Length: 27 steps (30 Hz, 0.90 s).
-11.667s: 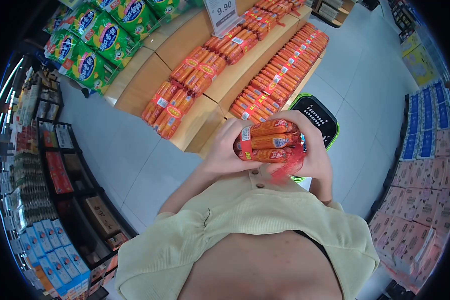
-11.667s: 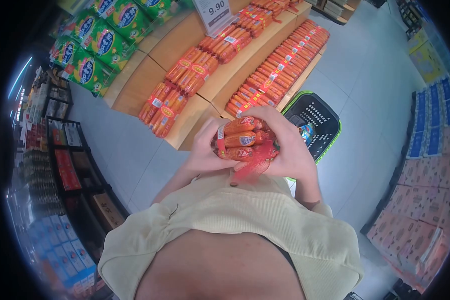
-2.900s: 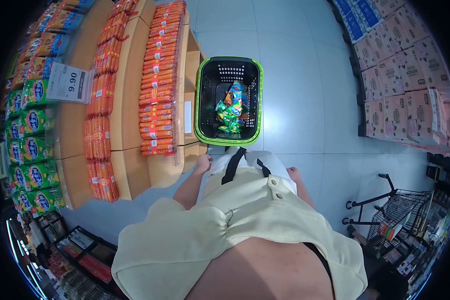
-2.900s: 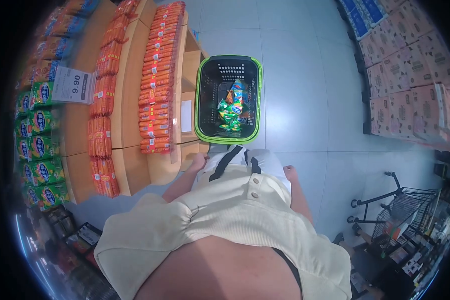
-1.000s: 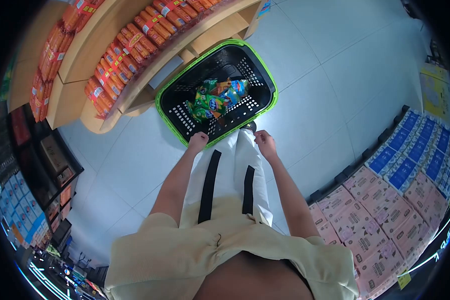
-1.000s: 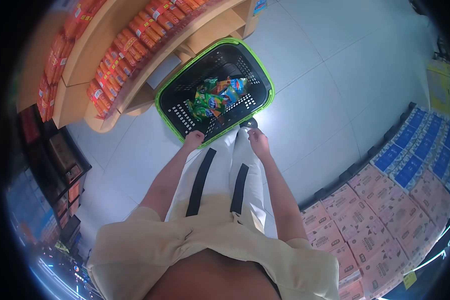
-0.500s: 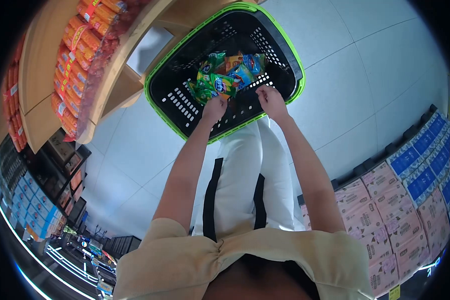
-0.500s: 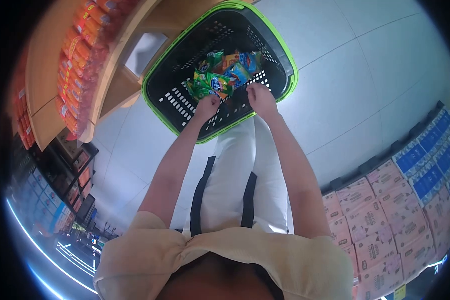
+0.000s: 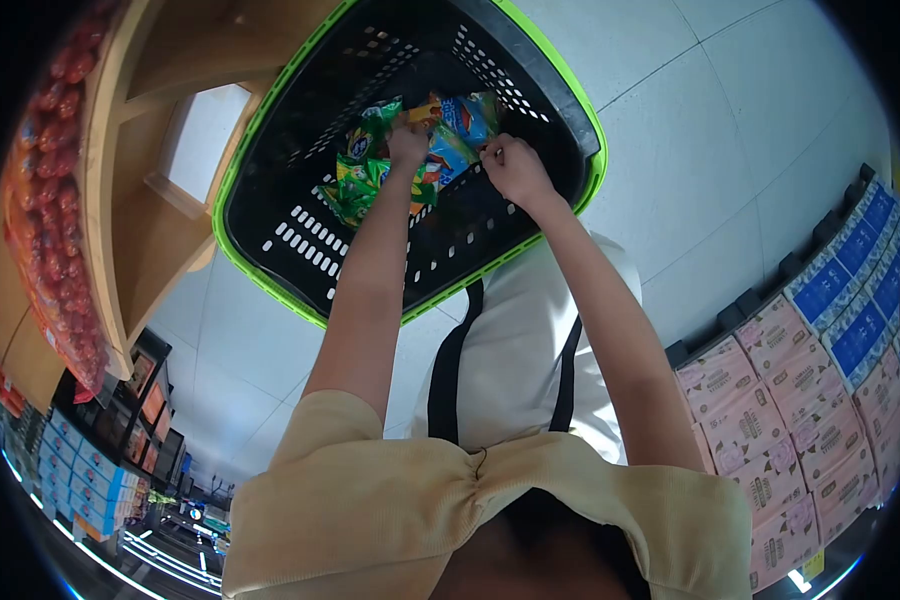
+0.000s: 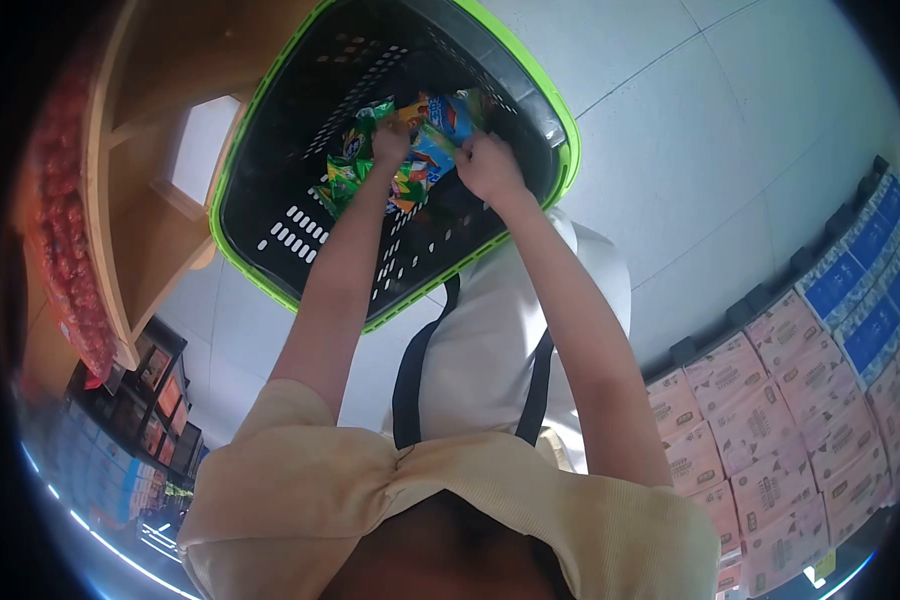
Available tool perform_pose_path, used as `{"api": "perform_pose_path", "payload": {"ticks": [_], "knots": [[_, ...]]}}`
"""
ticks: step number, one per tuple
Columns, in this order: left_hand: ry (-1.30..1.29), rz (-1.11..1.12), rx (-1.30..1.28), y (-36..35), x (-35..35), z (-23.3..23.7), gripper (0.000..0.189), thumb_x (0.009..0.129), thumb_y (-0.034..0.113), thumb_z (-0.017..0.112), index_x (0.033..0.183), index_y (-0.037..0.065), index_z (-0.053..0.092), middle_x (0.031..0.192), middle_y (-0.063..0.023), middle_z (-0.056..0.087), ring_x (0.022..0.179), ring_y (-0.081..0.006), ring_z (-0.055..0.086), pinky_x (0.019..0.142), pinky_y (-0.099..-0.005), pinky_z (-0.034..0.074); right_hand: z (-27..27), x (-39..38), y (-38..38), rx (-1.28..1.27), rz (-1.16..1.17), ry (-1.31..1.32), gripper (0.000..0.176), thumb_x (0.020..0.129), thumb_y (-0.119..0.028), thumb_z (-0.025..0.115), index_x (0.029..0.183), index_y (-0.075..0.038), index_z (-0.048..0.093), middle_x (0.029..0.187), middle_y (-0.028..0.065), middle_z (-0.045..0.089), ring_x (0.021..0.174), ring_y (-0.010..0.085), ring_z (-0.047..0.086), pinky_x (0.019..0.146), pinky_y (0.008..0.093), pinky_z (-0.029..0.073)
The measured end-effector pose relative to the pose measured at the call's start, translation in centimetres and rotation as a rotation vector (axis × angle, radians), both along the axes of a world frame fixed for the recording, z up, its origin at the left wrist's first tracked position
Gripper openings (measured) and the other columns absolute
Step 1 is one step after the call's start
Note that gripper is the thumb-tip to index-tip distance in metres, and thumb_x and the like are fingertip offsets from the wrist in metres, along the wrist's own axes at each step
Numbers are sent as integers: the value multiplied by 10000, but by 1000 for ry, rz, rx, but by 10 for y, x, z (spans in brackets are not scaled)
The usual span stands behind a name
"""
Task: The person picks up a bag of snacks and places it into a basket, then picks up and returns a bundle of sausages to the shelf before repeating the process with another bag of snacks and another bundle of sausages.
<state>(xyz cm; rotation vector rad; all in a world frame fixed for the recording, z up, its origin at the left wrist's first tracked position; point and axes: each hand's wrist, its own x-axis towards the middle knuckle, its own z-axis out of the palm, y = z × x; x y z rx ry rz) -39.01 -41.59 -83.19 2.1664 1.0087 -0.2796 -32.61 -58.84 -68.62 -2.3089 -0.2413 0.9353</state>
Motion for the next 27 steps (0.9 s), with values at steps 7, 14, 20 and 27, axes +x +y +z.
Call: {"api": "perform_pose_path", "payload": {"ticks": [7,14,20,27], "knots": [[569,-293,-99,60,-12,-57,460,788,288,598,1151,19,511,1142,-225,543,1102,-343,503,920,-386,404,17,-2,6,-181,196,-153,255,786,-202,571,945,-3,560,967,170,549,928,317,543,765,433,472],[619,-531,-336,84,-15,-65,487,764,236,594,1205,58,485,1232,-157,511,1171,-288,465,989,-348,350,16,-9,6,-224,309,-217,292,796,-219,582,1003,-17,544,986,152,538,958,311,525,790,421,467],[643,-728,-146,80,-15,-37,591,741,267,612,1286,155,413,1182,-144,537,1129,-279,493,974,-338,357,14,-7,6,-240,319,-159,290,795,-222,582,979,-1,544,1026,155,539,978,310,529,789,418,474],[507,-631,-104,68,-23,-29,453,775,229,597,1187,106,456,1093,-157,575,1048,-301,542,908,-362,416,19,-4,6,-140,230,-122,233,805,-213,562,935,-20,565,1011,159,567,954,327,545,789,421,476]]}}
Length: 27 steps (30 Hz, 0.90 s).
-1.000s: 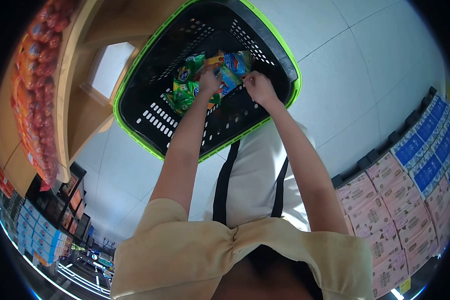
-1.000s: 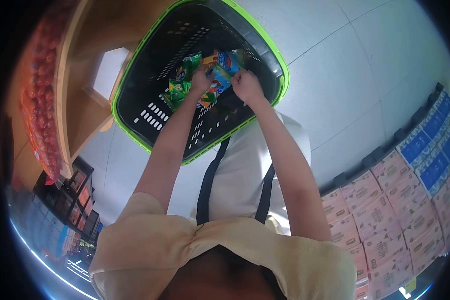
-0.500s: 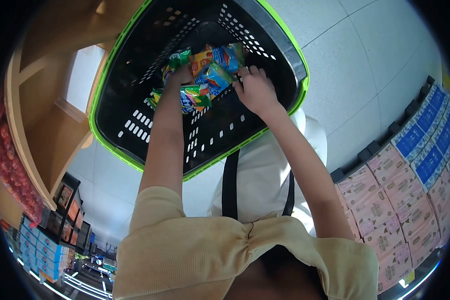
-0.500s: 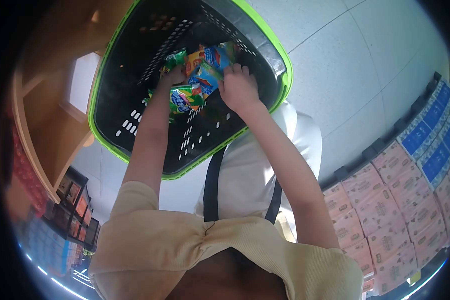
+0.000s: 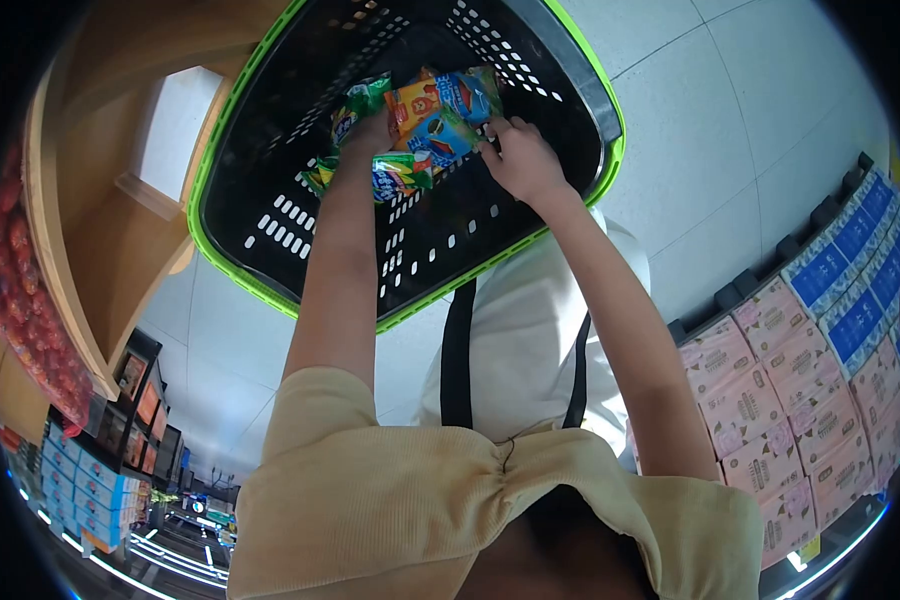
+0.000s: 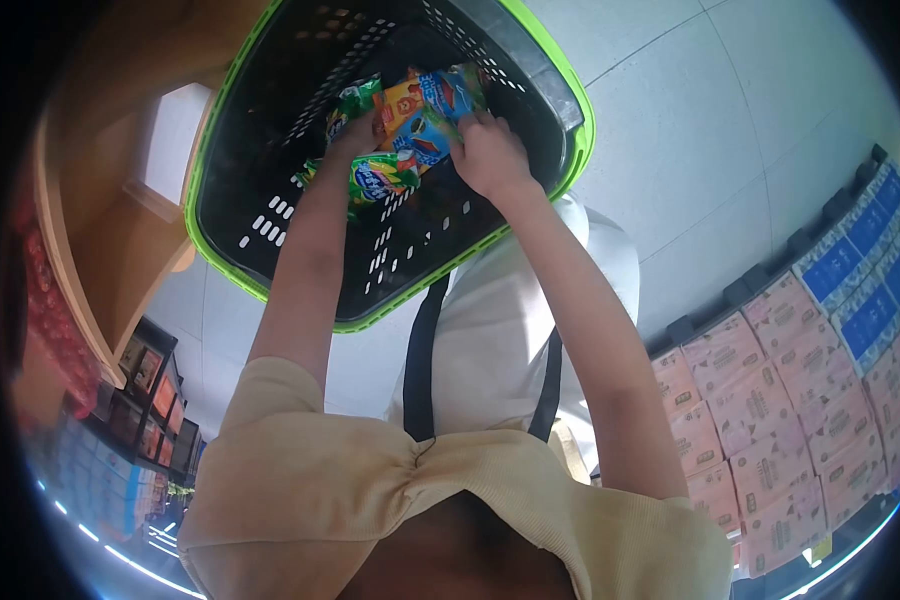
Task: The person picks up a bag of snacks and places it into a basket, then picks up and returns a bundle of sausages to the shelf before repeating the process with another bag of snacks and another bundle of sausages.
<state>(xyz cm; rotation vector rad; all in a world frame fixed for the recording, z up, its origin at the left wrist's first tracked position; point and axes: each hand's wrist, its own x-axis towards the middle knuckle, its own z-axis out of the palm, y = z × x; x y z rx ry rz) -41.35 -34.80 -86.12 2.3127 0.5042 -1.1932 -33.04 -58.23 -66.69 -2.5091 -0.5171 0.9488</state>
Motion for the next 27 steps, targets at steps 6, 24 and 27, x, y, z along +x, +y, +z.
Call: {"api": "perform_pose_path", "payload": {"ticks": [6,24,27], "knots": [[-93,-173,92,-4,0,34,375,818,281,578,1102,53,491,1012,-177,609,969,-337,578,834,-408,475,10,-1,0,196,-99,8,150,797,-158,553,880,-37,578,897,148,596,872,315,575,761,396,481],[-743,930,-174,-4,-31,337,182,713,44,697,843,-38,598,780,-80,646,728,-123,630,679,-236,501,128,-31,21,469,-162,-56,711,675,-335,758,1223,-32,421,1080,145,525,1005,287,503,874,378,402],[-604,890,-454,-6,-39,394,186,730,0,683,883,-36,583,808,-58,631,757,-109,613,707,-226,490,153,-42,39,548,-91,13,931,544,-401,817,1255,-21,351,1147,174,474,1070,335,457,932,406,361]]}}
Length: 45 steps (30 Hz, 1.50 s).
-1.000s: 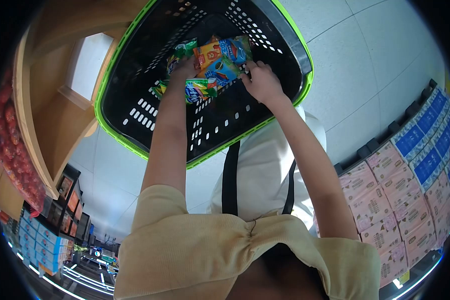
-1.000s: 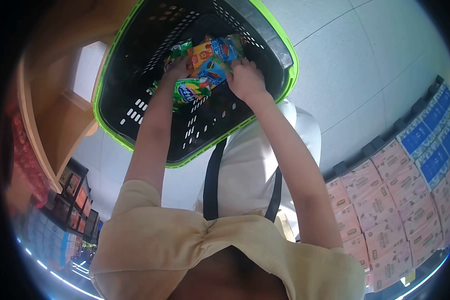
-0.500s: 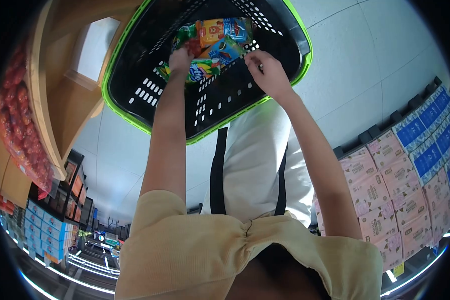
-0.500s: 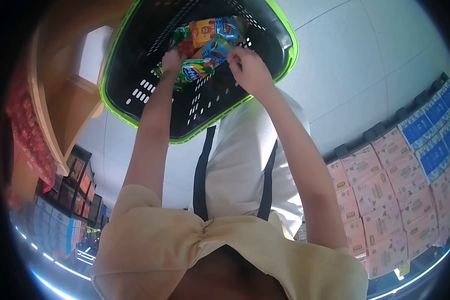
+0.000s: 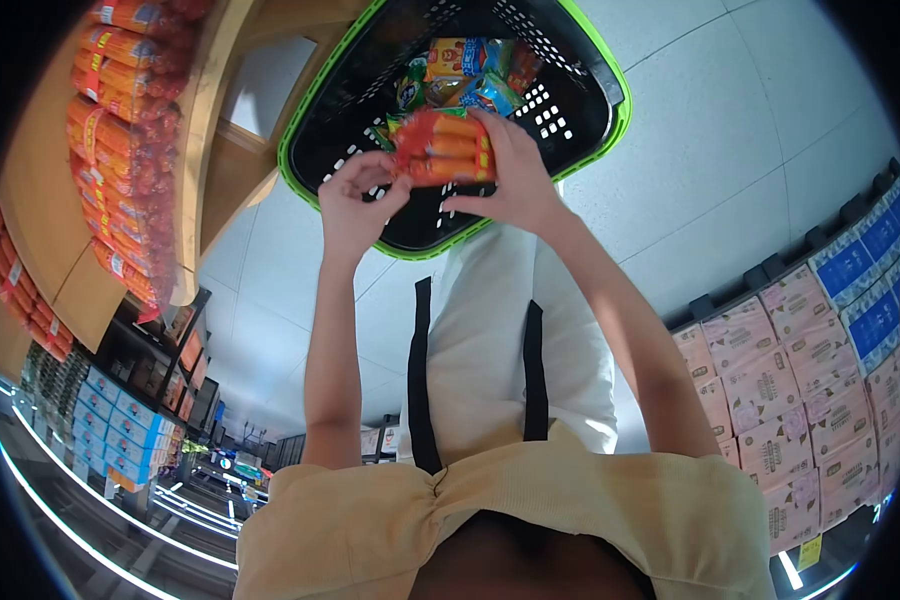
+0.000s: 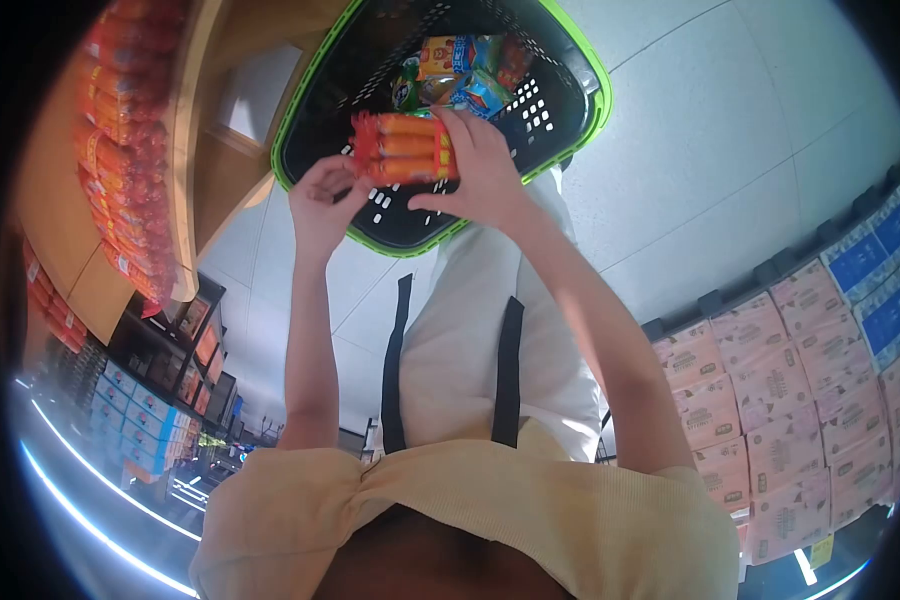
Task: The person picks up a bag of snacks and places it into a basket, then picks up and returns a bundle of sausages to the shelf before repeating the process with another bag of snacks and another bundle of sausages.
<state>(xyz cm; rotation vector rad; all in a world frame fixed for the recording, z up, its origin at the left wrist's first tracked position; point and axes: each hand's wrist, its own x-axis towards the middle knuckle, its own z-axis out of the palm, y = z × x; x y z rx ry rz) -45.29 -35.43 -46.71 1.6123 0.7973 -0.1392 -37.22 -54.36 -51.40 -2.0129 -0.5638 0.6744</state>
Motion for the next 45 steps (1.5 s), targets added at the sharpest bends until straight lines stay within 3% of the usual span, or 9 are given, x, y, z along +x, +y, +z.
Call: {"api": "perform_pose_path", "payload": {"ticks": [7,13,21,23,27,40,43,44,45], "knots": [[22,90,-389,-34,-10,-8,264,814,38,626,1050,-26,529,950,-78,612,911,-117,576,807,-237,453,15,-30,-20,-97,-158,630,798,590,-439,780,1163,-8,431,993,145,588,935,278,588,819,343,460],[191,85,-833,-99,-28,-20,528,908,286,504,1322,34,295,1266,-93,434,1158,-164,436,967,-330,357,21,-58,-52,361,-623,1430,641,748,-408,675,1196,-22,428,1055,87,555,952,156,572,822,296,469],[98,-105,-1036,-94,-12,-8,710,817,315,621,1351,43,241,1313,-101,396,1215,-180,396,987,-332,343,61,-75,-69,413,-492,1234,652,752,-363,662,1249,-42,387,1077,80,545,967,169,563,839,302,463],[45,-330,-985,-96,9,13,919,705,519,668,1348,15,248,1286,-167,417,1173,-255,452,964,-387,394,83,-81,-67,415,-436,1048,620,727,-279,696,1224,-43,410,1061,74,551,955,165,565,831,298,462],[139,-403,-864,-110,2,23,681,695,244,694,1252,7,382,1143,-106,523,1056,-177,516,923,-304,402,97,-115,-70,486,-630,995,576,716,-220,707,1188,-39,432,1045,74,559,951,158,566,823,292,463],[116,-816,-818,-187,-135,59,526,716,150,712,1151,-31,478,1030,-80,578,959,-141,550,870,-294,433,117,-312,-112,866,-969,718,183,772,-29,635,924,-19,534,701,55,598,580,88,563,492,228,428],[114,-848,-794,-199,-170,74,536,720,162,712,1160,-30,472,1060,-83,565,988,-142,539,886,-299,423,132,-348,-122,947,-1008,721,215,768,-26,637,956,-19,531,735,52,599,628,102,574,535,247,450],[95,-872,-768,-202,-179,79,563,721,153,719,1180,-31,448,1082,-80,553,1007,-138,527,894,-302,416,125,-366,-126,918,-956,747,401,751,-60,650,1112,-24,479,980,46,562,896,130,552,770,281,451],[88,-872,-763,-206,-191,82,563,721,153,719,1180,-31,448,1082,-80,553,1007,-138,527,894,-302,416,128,-375,-131,921,-949,744,401,751,-60,650,1112,-24,479,980,46,562,896,130,552,770,281,451]]}}
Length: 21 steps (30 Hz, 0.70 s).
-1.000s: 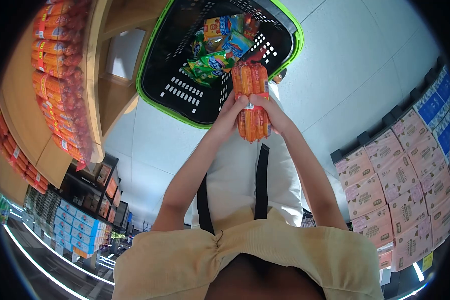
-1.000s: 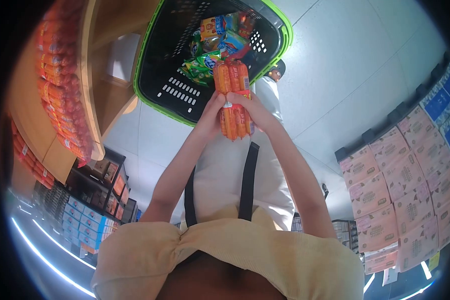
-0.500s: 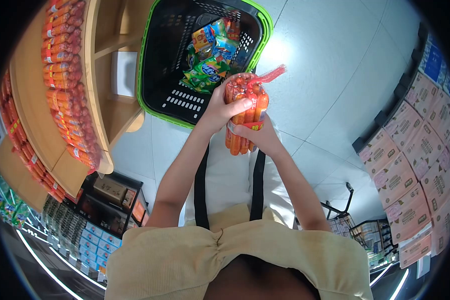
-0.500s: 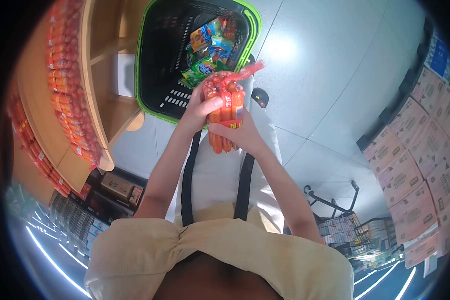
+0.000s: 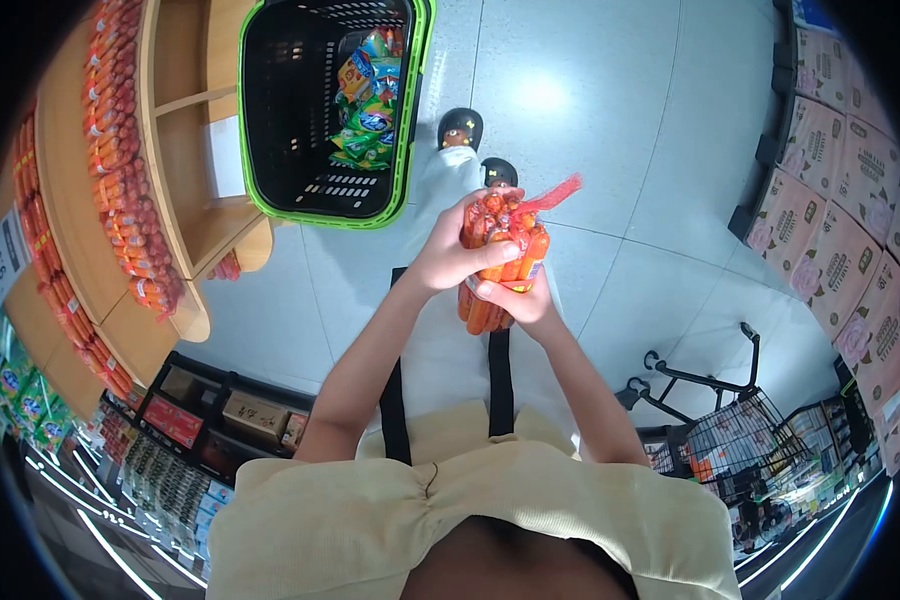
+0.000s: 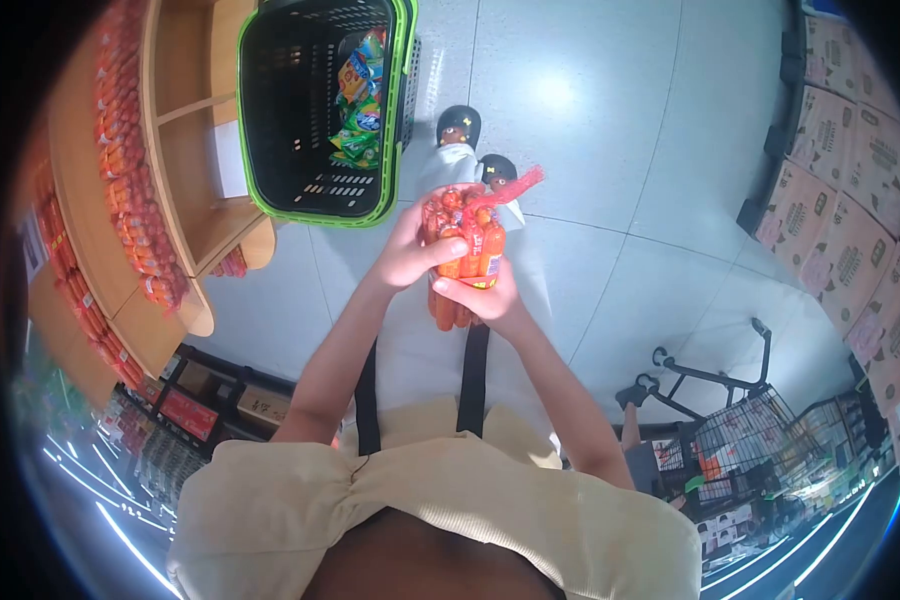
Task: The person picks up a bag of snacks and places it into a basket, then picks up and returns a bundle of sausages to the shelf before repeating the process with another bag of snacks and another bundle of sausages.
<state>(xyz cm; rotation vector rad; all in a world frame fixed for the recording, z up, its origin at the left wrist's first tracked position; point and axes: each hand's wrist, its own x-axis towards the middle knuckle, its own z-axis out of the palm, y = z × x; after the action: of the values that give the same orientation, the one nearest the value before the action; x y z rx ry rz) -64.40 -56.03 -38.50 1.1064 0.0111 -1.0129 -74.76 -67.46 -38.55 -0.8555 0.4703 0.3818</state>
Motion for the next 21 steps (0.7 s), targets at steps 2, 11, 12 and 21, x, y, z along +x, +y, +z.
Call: {"api": "perform_pose_path", "payload": {"ticks": [2,11,12,21], "knots": [[-33,130,74,-6,-27,5,577,718,129,728,1179,-33,422,1074,-80,546,1000,-130,522,888,-297,416,5,-18,-1,-10,-8,109,392,756,-64,644,1110,-26,481,996,48,560,905,129,551,777,283,453],[82,184,214,45,-79,12,476,720,96,724,1086,-35,449,986,-70,566,904,-109,549,800,-273,456,12,-53,39,-198,164,190,353,727,-89,683,1030,-18,515,878,33,599,784,113,590,697,261,481],[72,199,181,55,-82,15,479,715,91,726,1092,-31,456,993,-66,567,912,-103,547,804,-270,454,14,-52,45,-231,206,160,350,717,-85,690,1014,-18,519,851,30,604,746,106,595,649,248,486],[-131,444,173,177,-99,48,597,646,38,749,1172,-9,471,1098,-52,554,1010,-121,532,872,-267,432,19,-19,135,-161,711,204,704,652,-62,755,1240,-84,370,1068,39,550,976,138,548,830,288,471]]}}
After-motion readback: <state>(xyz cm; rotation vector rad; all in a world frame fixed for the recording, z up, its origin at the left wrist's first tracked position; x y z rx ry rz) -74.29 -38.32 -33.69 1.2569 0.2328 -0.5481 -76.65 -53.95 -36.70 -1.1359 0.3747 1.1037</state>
